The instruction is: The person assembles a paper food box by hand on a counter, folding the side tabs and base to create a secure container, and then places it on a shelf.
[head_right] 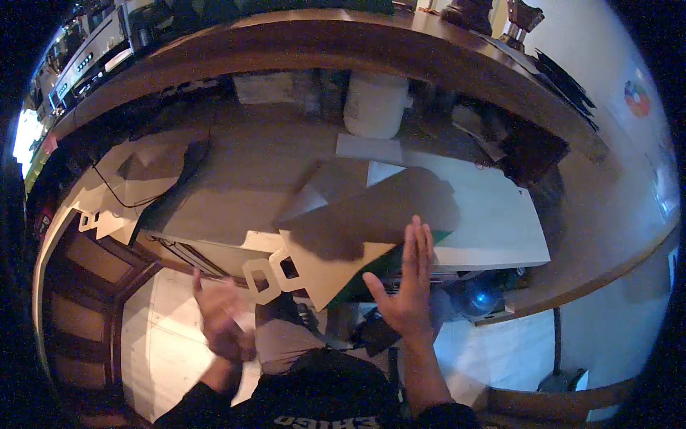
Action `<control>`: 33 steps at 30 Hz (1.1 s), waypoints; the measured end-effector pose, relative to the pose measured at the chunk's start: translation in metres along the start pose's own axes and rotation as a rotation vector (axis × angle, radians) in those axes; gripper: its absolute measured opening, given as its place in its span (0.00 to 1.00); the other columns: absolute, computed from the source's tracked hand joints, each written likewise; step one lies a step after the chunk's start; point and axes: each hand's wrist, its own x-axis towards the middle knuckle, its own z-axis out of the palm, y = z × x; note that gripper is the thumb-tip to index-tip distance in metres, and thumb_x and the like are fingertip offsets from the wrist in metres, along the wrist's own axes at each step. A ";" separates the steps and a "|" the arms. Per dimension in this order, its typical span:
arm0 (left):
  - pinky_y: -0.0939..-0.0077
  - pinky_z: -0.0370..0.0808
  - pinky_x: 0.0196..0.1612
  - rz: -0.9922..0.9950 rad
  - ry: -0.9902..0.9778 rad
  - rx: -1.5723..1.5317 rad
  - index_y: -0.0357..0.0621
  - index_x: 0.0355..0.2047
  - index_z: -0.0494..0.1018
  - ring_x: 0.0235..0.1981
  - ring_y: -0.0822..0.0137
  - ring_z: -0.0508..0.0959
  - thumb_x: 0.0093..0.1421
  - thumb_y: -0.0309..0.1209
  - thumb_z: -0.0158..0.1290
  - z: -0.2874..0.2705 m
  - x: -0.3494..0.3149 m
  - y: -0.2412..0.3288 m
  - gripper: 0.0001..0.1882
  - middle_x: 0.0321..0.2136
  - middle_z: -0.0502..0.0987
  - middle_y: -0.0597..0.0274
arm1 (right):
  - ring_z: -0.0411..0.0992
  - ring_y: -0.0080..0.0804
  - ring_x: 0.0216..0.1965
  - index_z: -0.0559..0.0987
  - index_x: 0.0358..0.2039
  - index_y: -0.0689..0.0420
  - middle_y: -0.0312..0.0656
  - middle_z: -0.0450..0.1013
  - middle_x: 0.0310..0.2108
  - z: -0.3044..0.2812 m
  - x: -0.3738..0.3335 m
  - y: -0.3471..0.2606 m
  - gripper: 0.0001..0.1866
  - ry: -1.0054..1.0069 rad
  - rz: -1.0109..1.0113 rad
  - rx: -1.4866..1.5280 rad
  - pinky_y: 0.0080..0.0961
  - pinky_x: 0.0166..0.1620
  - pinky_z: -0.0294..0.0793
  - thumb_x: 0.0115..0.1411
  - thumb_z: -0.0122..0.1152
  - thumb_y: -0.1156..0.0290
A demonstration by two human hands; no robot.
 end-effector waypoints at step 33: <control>0.53 0.46 0.77 0.350 -1.040 0.084 0.30 0.71 0.54 0.75 0.43 0.52 0.70 0.67 0.33 0.136 0.093 -0.085 0.50 0.72 0.56 0.36 | 0.64 0.49 0.68 0.73 0.63 0.59 0.51 0.69 0.65 0.010 0.108 0.021 0.28 -0.754 0.090 -0.254 0.48 0.71 0.57 0.73 0.48 0.52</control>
